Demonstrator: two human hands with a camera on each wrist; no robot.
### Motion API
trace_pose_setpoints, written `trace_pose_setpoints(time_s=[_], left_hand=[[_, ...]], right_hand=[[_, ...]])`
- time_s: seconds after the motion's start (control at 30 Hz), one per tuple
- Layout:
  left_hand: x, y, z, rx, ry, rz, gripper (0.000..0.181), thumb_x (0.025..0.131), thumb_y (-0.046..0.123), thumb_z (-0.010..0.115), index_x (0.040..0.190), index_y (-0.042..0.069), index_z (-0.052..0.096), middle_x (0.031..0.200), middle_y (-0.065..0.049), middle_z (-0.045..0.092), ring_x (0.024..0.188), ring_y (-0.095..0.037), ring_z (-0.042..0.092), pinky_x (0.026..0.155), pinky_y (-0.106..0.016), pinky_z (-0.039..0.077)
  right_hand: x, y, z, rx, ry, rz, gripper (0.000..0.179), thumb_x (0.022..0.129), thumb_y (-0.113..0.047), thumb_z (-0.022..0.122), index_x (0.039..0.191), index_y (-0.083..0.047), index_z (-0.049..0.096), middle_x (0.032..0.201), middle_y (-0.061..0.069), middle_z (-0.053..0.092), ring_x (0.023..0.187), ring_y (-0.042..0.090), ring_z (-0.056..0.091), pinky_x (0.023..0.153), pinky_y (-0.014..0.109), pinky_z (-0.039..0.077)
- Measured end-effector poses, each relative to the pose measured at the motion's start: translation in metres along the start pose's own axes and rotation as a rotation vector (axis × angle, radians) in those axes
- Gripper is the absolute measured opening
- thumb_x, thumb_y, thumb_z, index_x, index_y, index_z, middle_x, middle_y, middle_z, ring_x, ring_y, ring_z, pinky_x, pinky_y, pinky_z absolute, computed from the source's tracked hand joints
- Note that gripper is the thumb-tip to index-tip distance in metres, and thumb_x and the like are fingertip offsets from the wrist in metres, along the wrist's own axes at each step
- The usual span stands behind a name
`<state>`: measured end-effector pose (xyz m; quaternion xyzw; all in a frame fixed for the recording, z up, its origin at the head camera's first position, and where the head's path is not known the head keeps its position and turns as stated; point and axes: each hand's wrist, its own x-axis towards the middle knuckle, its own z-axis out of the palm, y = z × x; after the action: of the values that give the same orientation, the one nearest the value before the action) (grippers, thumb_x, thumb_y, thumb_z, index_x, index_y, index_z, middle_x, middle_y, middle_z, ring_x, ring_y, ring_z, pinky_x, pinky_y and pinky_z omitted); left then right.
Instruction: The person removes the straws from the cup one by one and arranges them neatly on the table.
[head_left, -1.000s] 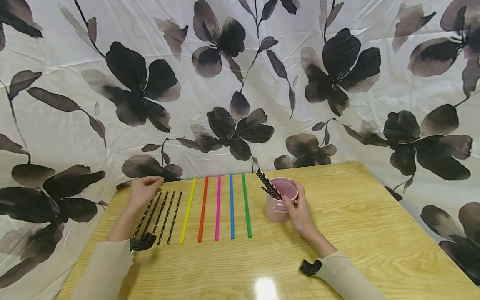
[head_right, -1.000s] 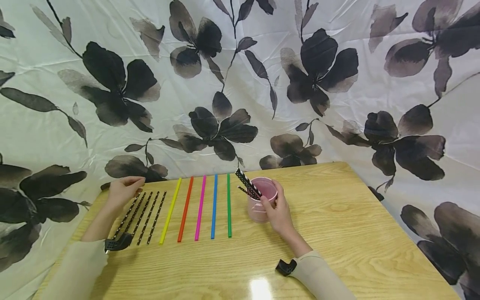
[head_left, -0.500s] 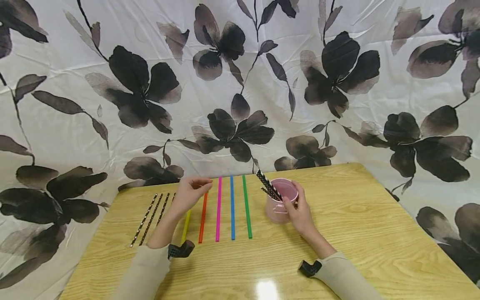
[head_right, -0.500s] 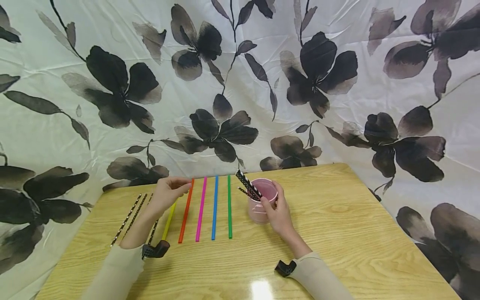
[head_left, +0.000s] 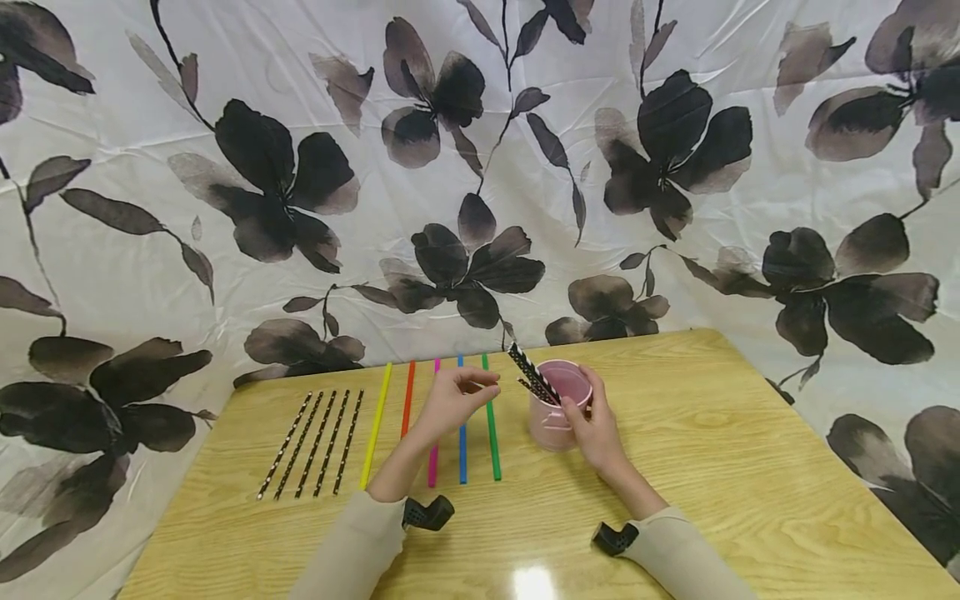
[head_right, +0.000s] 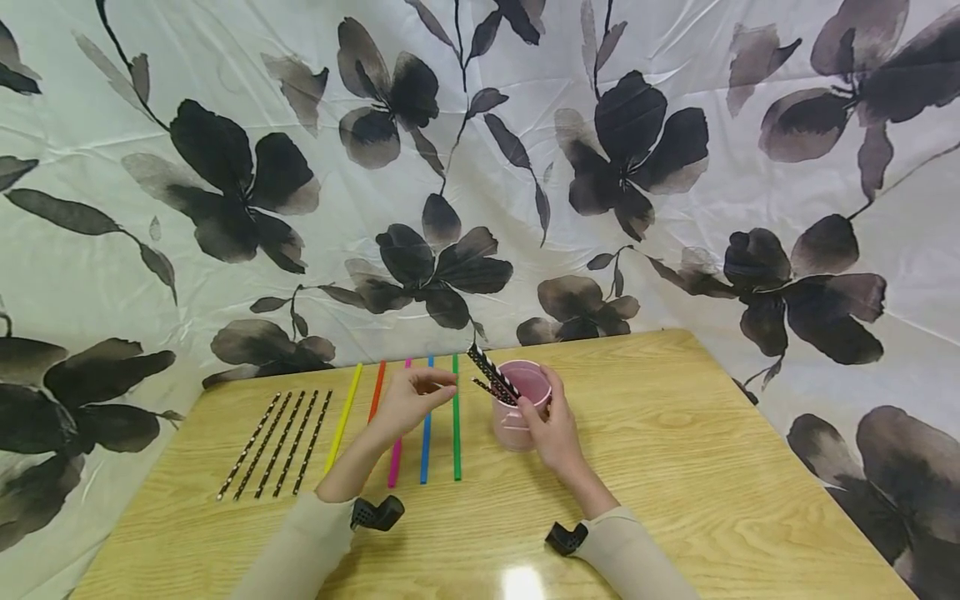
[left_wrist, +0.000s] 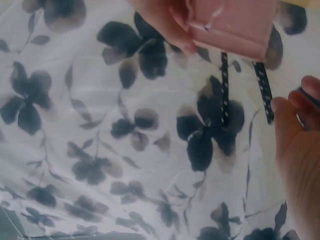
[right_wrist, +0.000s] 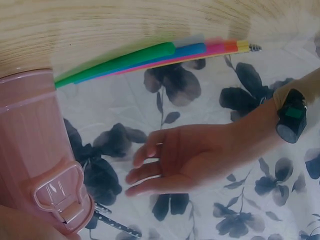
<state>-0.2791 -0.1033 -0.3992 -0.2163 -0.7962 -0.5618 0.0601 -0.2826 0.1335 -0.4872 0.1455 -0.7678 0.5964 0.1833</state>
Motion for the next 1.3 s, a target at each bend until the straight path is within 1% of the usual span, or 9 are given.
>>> trace_pose_setpoints(time_s=[0.23,0.47,0.63,0.8,0.93,1.03,1.17,1.27,1.3], left_hand=[[0.002,-0.001,0.024,-0.102,0.033,0.053,0.021,0.079,0.008,0.066,0.097,-0.002,0.065,0.088,-0.014,0.065,0.073,-0.03,0.06,0.06,-0.026,0.049],[0.006,0.001,0.036,-0.148,0.074,0.105,0.022,0.078,0.006,0.067,0.096,-0.005,0.065,0.087,-0.013,0.065,0.072,-0.029,0.061,0.058,-0.027,0.05],[0.004,0.004,0.041,-0.163,0.049,0.133,0.02,0.075,0.001,0.069,0.093,-0.007,0.065,0.087,-0.017,0.064,0.074,-0.027,0.061,0.062,-0.033,0.052],[0.003,0.007,0.046,-0.153,0.04,0.15,0.016,0.075,0.004,0.069,0.089,-0.005,0.066,0.084,-0.012,0.065,0.074,-0.022,0.061,0.062,-0.034,0.051],[0.003,0.011,0.05,-0.142,0.013,0.164,0.017,0.076,0.008,0.069,0.09,-0.002,0.068,0.085,-0.009,0.066,0.076,-0.02,0.061,0.059,-0.031,0.051],[0.004,0.013,0.053,-0.168,0.001,0.18,0.016,0.078,0.007,0.067,0.09,-0.004,0.067,0.084,-0.01,0.066,0.075,-0.02,0.061,0.058,-0.031,0.051],[0.003,0.019,0.053,-0.214,0.022,0.192,0.015,0.078,0.005,0.066,0.089,-0.005,0.066,0.081,-0.009,0.066,0.074,-0.018,0.061,0.059,-0.03,0.051],[0.001,0.029,0.046,-0.243,0.055,0.213,0.014,0.078,0.004,0.066,0.089,-0.006,0.065,0.081,-0.01,0.066,0.074,-0.017,0.062,0.063,-0.031,0.051],[-0.001,0.034,0.042,-0.26,0.06,0.218,0.014,0.079,0.003,0.065,0.089,-0.007,0.065,0.083,-0.013,0.065,0.075,-0.018,0.062,0.065,-0.032,0.051]], right_hand=[[-0.005,-0.029,0.001,0.029,-0.02,-0.032,0.057,0.087,-0.013,0.052,0.135,-0.002,0.024,0.122,0.027,0.041,0.104,0.04,0.046,0.084,0.044,0.042],[-0.004,-0.034,0.001,0.008,-0.023,-0.035,0.055,0.089,-0.015,0.05,0.135,-0.001,0.024,0.122,0.026,0.041,0.106,0.038,0.045,0.084,0.04,0.042],[-0.005,-0.036,0.001,0.009,-0.019,-0.034,0.055,0.089,-0.015,0.05,0.135,-0.002,0.024,0.121,0.027,0.041,0.103,0.038,0.045,0.08,0.039,0.043],[-0.006,-0.036,0.0,-0.001,-0.005,-0.008,0.056,0.088,-0.015,0.051,0.136,-0.005,0.025,0.121,0.024,0.043,0.1,0.03,0.048,0.078,0.035,0.044],[-0.007,-0.033,-0.001,0.002,0.001,-0.013,0.056,0.088,-0.016,0.052,0.136,-0.007,0.026,0.12,0.024,0.044,0.099,0.029,0.049,0.077,0.039,0.044],[-0.005,-0.021,-0.001,-0.007,-0.001,-0.02,0.055,0.088,-0.02,0.052,0.136,-0.011,0.026,0.12,0.022,0.045,0.099,0.027,0.049,0.076,0.039,0.045],[-0.003,-0.002,0.0,-0.013,-0.002,-0.019,0.056,0.088,-0.026,0.053,0.136,-0.019,0.026,0.121,0.015,0.046,0.1,0.022,0.049,0.079,0.036,0.045],[-0.003,0.004,0.001,-0.004,0.004,-0.026,0.057,0.087,-0.027,0.054,0.136,-0.022,0.026,0.122,0.014,0.045,0.102,0.023,0.049,0.081,0.038,0.044],[-0.003,0.004,0.002,-0.001,0.004,-0.028,0.057,0.087,-0.027,0.054,0.137,-0.022,0.025,0.122,0.014,0.045,0.103,0.024,0.049,0.082,0.04,0.044]])
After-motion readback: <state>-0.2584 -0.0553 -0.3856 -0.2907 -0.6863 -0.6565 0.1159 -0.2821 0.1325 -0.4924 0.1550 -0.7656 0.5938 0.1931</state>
